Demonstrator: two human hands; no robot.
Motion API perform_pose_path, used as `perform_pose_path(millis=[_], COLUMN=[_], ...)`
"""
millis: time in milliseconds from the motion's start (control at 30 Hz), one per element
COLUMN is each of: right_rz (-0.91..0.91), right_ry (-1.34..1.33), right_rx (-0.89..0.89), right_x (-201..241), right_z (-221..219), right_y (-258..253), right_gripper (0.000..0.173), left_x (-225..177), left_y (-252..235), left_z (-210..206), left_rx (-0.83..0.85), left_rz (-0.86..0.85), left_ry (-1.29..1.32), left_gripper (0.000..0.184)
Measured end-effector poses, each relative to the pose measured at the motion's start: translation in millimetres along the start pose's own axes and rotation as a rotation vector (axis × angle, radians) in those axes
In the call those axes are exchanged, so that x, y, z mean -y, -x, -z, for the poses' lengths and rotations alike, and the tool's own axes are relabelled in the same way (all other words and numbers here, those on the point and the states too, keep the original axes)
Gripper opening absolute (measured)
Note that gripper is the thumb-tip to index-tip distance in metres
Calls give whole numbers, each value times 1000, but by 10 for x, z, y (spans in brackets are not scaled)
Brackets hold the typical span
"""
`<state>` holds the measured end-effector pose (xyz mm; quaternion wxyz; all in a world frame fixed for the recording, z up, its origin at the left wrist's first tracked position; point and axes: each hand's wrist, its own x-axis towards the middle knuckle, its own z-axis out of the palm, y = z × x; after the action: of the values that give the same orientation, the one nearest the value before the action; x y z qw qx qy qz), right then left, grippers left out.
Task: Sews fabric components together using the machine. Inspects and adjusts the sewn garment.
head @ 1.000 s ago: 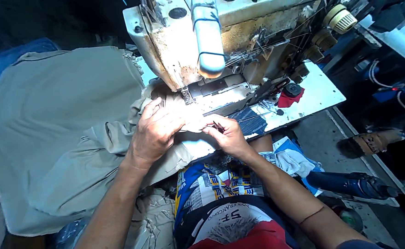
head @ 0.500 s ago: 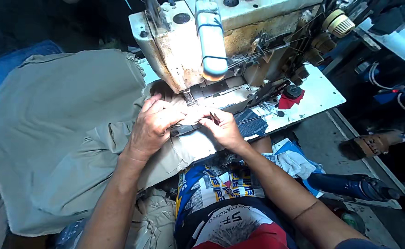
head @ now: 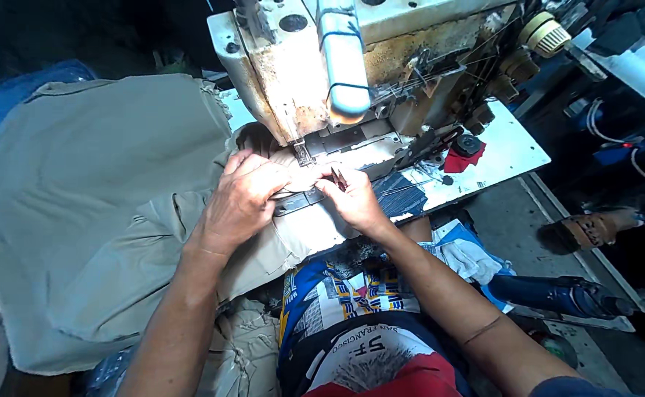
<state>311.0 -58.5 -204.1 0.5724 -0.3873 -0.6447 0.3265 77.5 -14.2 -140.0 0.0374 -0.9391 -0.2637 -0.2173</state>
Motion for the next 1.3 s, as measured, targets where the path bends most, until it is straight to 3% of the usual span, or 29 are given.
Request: perform_pose_path(millis=[33,133,233,300,400,500,567,667,767,867,967,1033,1100,1167,1200,1300], right_rz=[-5,-21,-21,-31,-19,30,52,62,69,109,218,237,214,201,195,171], right_ry=[2,23,58,90,137,214,277,306,254,254,247,241,241,209,188,142], right_rx=[-3,11,25,45,131,273,324,304,311,382,463,446,382,295,254,176], right_x=[9,36,39,75,159,281,319,279,204,183,179,161,140,143,144,97], right_z=[-1,19,44,62,124,205,230,221,226,253,291,298,294,286,284,287], right_y=[-3,15,30,9,-42,-100,-104,-73,-100,-104,-31,63,164,232,263,345], right_gripper=[14,14,14,13,9,14,18,15,14,10,10,10,11,10,9,10], left_x=[-21,-52,146,279,142,-159,-153,141,280,-43,-371,-495,-601,-626,-588,-405], left_y=[-5,-23,-21,11,60,69,39,31,140,163,189,197,186,190,208,285], left_z=[45,248,558,761,899,778,671,510,487,675,654,509,264,-16,-137,-315], left_rx=[38,134,225,227,73,-50,-52,176,220,116,33,-35,-120,-88,-63,-93], left_rz=[-1,57,179,219,116,6,-11,122,141,29,27,67,73,41,23,24], left_ry=[-7,-91,-214,-212,15,247,181,-42,-58,130,285,278,202,57,-29,-161], left_gripper=[24,49,58,52,33,19,18,41,34,29,18,19,33,51,50,24])
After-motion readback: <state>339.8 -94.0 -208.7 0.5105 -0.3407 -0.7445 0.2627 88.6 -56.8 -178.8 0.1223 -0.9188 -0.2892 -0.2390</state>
